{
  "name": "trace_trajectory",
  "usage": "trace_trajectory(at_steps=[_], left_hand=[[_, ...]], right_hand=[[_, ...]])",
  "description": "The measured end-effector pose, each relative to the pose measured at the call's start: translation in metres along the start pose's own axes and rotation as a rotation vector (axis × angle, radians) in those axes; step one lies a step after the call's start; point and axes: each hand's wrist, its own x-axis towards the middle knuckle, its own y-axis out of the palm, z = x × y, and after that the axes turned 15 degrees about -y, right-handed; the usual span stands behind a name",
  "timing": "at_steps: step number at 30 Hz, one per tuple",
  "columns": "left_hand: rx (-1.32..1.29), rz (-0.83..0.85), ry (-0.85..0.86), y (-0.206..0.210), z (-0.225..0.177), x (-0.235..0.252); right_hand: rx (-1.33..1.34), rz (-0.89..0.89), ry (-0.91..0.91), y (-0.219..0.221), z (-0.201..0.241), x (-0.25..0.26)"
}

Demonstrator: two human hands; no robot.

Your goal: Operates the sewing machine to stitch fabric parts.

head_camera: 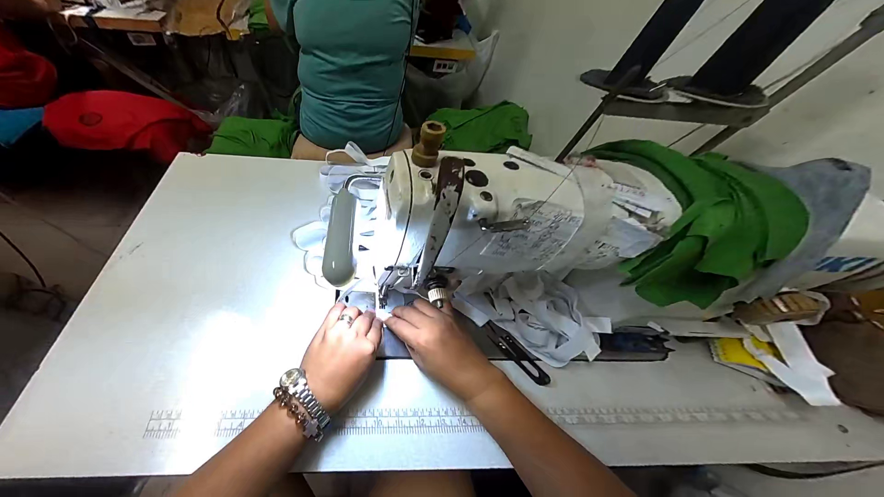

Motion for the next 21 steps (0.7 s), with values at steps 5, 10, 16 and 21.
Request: trace_trajectory(at_steps=[5,10,16,21], left_hand=[[-0.033,0.132,-0.067,0.0,0.007,0.009],[-0.176,0.117,-0.058,0.007,0.022,0.008],[-0.22,0.156,-0.128,0.004,0.023,0.006],[-0.251,0.172,-0.117,0.004,0.023,0.005]], right_hand=[[0.04,-0.027,0.075,0.006,-0.005,0.005],[0.044,-0.1,0.179,0.012,-0.005,0.006],[0.046,-0.136,0.24,0.012,-0.003,0.006],[-0.001,-0.101,0.236,0.009,0.0,0.006]])
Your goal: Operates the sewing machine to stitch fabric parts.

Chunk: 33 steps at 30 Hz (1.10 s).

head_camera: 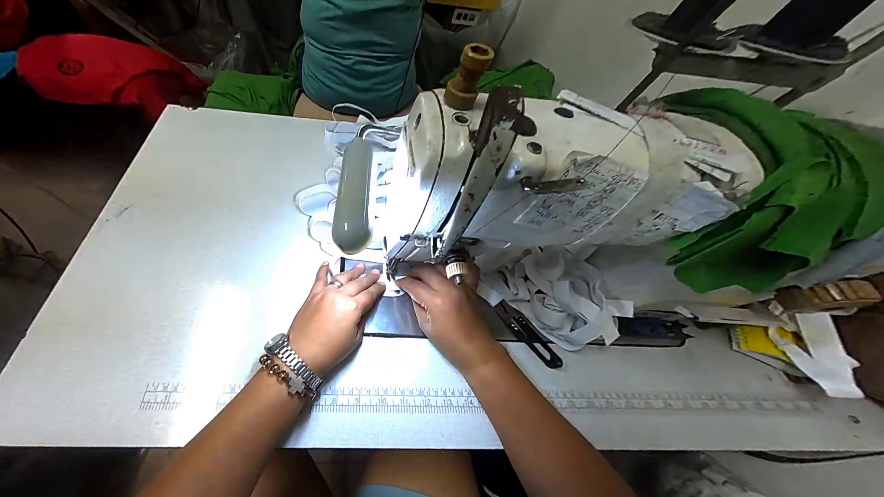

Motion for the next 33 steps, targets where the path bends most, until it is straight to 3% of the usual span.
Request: trace_trajectory(at_steps=[33], left_hand=[[-0.005,0.008,0.038,0.0004,0.0018,-0.0002]], right_hand=[[-0.058,0.003,-0.036,0.0016,0.0002,0.0]])
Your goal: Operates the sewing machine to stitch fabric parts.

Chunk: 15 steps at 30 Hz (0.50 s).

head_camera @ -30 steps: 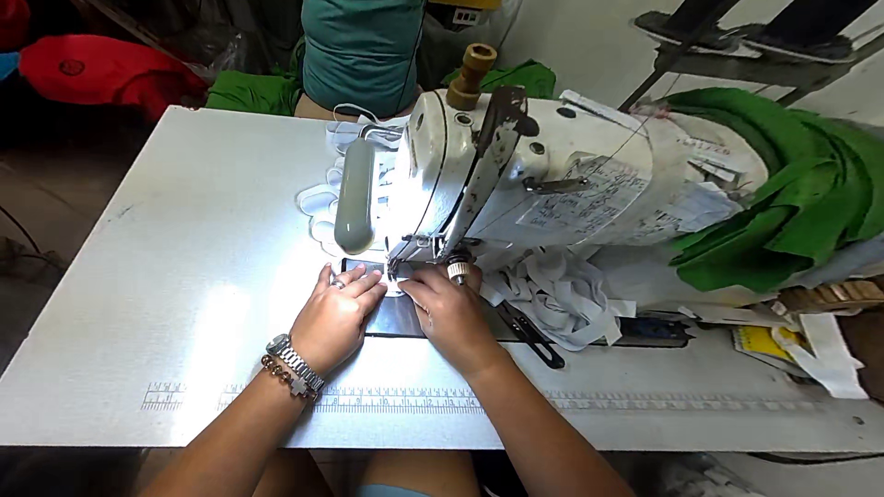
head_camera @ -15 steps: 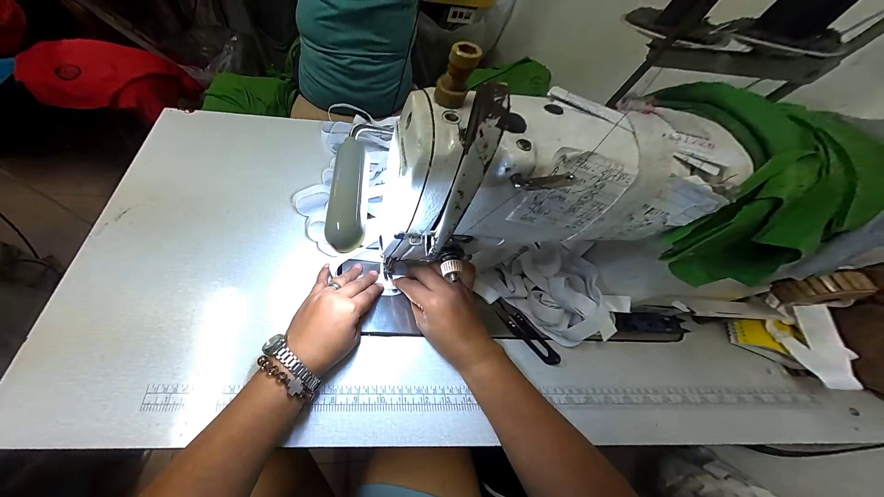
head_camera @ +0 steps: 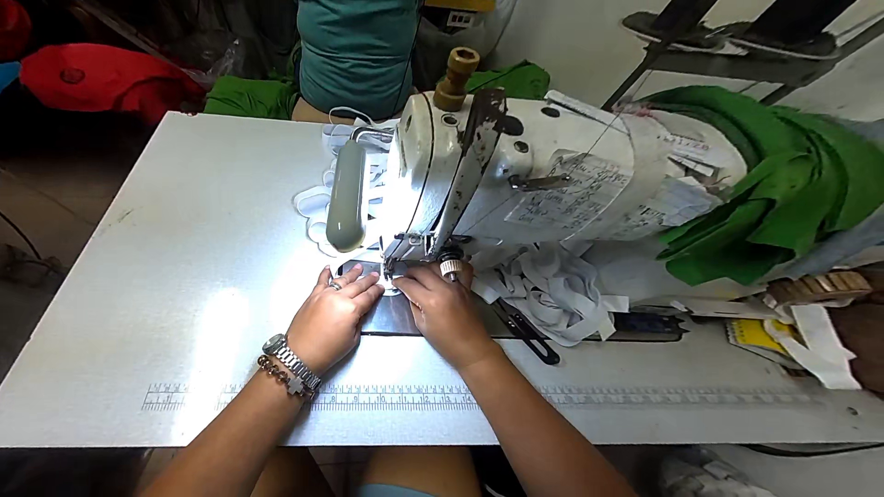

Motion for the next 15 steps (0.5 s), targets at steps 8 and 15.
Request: trace_trajectory(at_steps=[8,15], left_hand=[[-0.009,0.001,0.001,-0.0014,-0.0005,-0.0005],[0.02,0.004,-0.014,-0.0017,-0.0025,0.0003]], right_hand=[[0.03,0.007,-0.047,-0.003,-0.0008,-0.0005],[0.084,-0.021,-0.004,-0.0017,-0.0011,0.0024]])
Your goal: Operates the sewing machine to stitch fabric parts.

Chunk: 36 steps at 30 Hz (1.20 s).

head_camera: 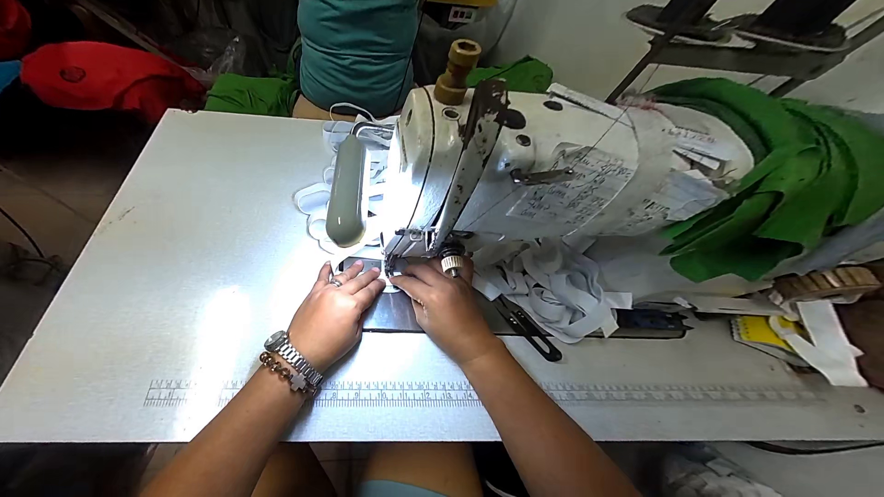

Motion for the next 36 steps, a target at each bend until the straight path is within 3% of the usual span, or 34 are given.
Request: trace_trajectory(at_steps=[36], left_hand=[[0.034,-0.026,-0.017,0.003,-0.0006,0.0001]], right_hand=[[-0.013,-0.026,-0.001,0.0028,-0.0012,-0.001]])
